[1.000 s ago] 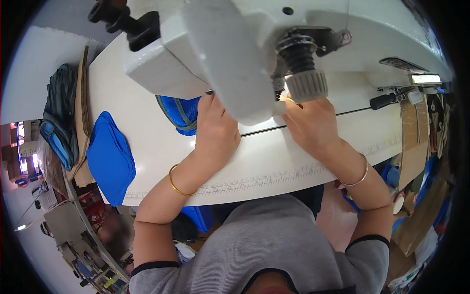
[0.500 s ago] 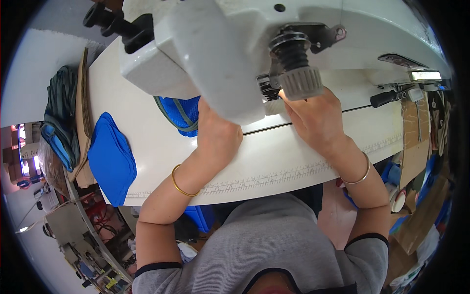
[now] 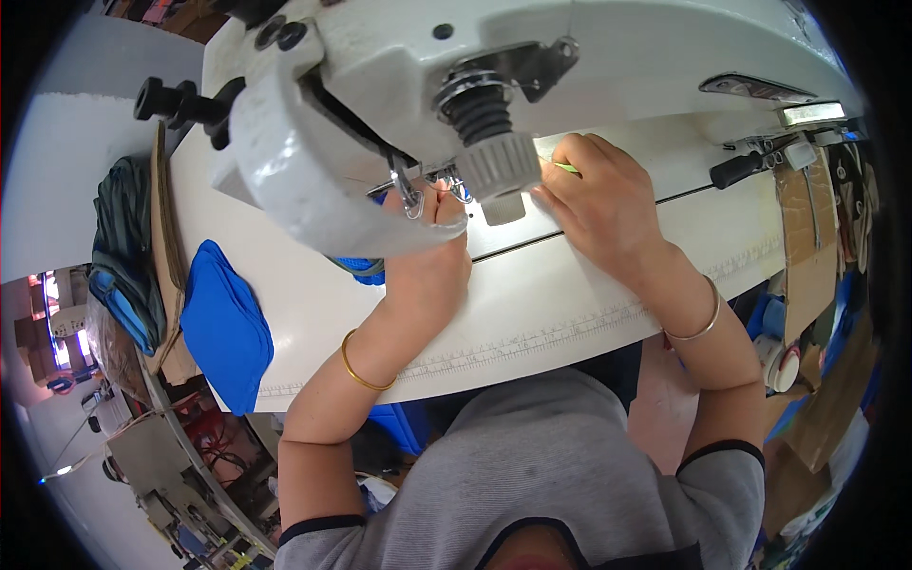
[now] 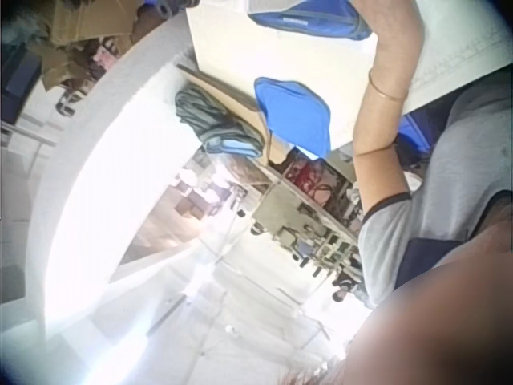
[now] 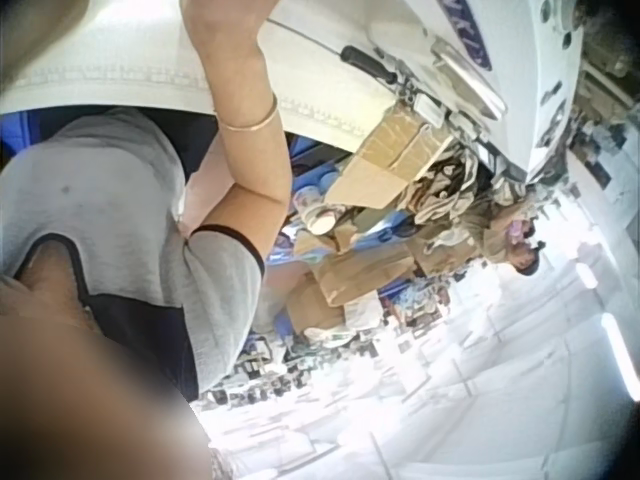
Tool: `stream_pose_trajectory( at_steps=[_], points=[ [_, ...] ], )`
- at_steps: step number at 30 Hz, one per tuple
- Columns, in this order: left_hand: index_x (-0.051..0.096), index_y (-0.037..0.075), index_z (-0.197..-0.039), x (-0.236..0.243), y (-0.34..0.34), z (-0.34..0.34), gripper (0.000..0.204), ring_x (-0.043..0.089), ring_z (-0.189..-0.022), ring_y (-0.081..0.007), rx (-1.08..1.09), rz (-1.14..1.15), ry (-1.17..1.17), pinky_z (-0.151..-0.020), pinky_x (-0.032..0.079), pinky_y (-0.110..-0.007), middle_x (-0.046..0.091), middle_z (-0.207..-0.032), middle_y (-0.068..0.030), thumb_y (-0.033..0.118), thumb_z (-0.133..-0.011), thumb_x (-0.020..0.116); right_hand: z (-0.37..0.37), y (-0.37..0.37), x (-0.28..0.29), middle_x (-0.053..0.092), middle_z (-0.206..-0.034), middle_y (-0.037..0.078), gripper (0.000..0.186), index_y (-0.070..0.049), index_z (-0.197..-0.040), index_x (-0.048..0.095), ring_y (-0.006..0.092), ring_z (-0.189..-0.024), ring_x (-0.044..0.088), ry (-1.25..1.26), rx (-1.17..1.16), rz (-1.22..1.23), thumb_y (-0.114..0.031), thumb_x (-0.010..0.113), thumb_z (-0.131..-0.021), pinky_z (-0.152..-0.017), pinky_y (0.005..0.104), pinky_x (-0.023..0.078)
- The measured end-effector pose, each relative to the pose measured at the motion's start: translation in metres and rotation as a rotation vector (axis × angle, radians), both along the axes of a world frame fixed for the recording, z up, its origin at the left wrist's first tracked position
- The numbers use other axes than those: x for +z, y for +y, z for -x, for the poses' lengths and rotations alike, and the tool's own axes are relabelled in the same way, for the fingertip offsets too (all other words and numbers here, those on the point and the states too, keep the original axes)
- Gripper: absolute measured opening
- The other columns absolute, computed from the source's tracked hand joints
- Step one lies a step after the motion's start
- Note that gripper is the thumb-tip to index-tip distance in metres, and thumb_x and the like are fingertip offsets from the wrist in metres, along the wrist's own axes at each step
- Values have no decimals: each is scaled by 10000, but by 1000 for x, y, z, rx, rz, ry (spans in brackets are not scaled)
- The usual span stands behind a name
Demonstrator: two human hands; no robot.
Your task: Sewing the edges and components of a blue mesh bag using an industrial sewing machine.
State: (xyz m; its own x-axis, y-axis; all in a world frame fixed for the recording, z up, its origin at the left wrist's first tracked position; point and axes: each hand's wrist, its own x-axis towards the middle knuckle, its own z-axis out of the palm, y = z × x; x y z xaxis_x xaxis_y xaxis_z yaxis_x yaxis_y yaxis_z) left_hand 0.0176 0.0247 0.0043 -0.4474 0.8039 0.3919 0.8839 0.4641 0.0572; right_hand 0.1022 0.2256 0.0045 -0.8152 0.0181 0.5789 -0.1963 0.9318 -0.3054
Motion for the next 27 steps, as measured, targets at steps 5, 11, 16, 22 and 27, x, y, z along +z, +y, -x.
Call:
stream_pose_trajectory(
  at_steps=[5, 11, 16, 22, 27],
  points=[
    [596, -65, -956, -3, -1, 1, 301, 588, -948, -349, -38, -35, 66, -816, 433, -478, 593, -987, -211, -88, -661, 652, 1, 0, -1, 520, -782, 41, 308, -113, -1010, 683, 205, -702, 573, -15, -22, -7, -113, 777, -716, -583, 339, 474],
    [581, -77, -945, -4, 1, 4, 274, 587, -915, -362, -47, -82, 18, -797, 444, -436, 571, -970, -230, -110, -676, 622, -1, 3, 2, 520, -781, 39, 290, -109, -1026, 692, 214, -726, 570, -23, -63, -6, -112, 768, -746, -617, 347, 482],
    [638, -35, -1058, -10, 0, 4, 348, 577, -958, -379, -24, -124, -23, -863, 455, -484, 604, -1023, -202, -136, -725, 655, -5, 6, 5, 548, -812, 45, 276, -103, -1013, 674, 215, -746, 592, -42, -95, -12, -127, 771, -756, -632, 335, 495],
    [625, -35, -1064, -10, 2, 4, 352, 577, -957, -371, -28, -118, -35, -879, 453, -490, 608, -1019, -204, -135, -728, 653, -24, 8, 14, 563, -832, 84, 318, -54, -1100, 611, 244, -784, 614, -277, -144, -90, -149, 728, -820, -671, 361, 507],
    [628, -42, -1052, -14, -4, 5, 335, 578, -956, -375, -23, -115, -1, -877, 453, -498, 610, -1024, -209, -125, -729, 655, -57, -7, 35, 597, -826, 87, 262, -21, -1066, 568, 237, -745, 599, -475, -101, 626, -159, 702, -888, -657, 325, 482]
  ],
)
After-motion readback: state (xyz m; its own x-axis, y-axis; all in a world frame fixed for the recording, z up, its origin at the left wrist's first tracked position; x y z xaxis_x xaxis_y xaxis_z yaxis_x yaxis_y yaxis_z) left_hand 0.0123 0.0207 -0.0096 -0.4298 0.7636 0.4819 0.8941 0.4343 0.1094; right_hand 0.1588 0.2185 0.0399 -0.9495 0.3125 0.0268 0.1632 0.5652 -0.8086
